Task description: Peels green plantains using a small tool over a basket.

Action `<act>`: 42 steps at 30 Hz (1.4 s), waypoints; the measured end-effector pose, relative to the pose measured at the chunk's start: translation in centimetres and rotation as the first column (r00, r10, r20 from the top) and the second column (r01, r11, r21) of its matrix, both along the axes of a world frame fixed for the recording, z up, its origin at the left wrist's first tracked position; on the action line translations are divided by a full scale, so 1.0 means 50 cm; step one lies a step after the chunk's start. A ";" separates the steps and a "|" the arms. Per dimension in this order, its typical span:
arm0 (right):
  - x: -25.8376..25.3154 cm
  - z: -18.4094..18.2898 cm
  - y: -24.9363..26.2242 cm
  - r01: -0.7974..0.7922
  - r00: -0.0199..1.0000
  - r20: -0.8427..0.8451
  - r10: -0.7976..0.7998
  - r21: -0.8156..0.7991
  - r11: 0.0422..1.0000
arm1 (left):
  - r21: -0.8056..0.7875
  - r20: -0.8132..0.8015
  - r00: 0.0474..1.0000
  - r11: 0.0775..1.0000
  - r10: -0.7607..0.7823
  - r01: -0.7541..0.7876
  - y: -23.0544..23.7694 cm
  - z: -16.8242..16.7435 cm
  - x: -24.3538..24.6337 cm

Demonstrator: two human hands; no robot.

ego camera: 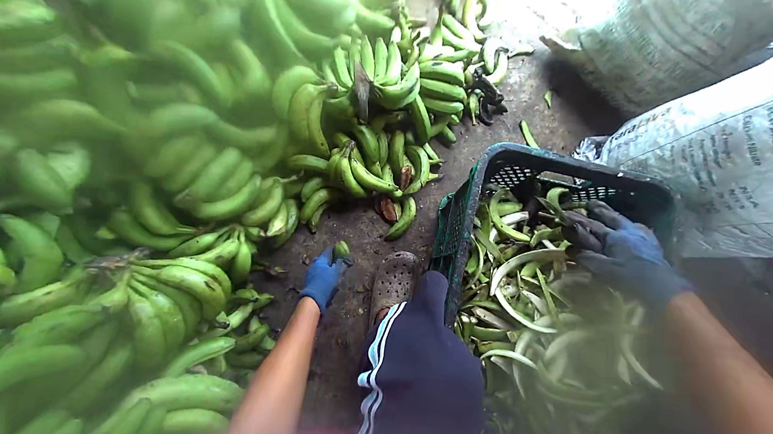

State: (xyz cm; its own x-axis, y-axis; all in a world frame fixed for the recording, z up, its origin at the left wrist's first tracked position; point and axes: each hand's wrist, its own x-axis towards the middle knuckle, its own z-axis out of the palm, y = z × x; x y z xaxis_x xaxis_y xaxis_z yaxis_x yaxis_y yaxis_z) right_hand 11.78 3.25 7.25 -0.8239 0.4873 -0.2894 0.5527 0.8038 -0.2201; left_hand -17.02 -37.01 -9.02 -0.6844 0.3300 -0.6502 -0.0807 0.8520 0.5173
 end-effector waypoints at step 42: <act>0.219 0.232 -0.271 -0.169 0.638 -0.580 -0.506 -0.747 0.643 | 0.980 0.178 0.954 0.131 -0.240 -0.150 0.440 0.601 0.385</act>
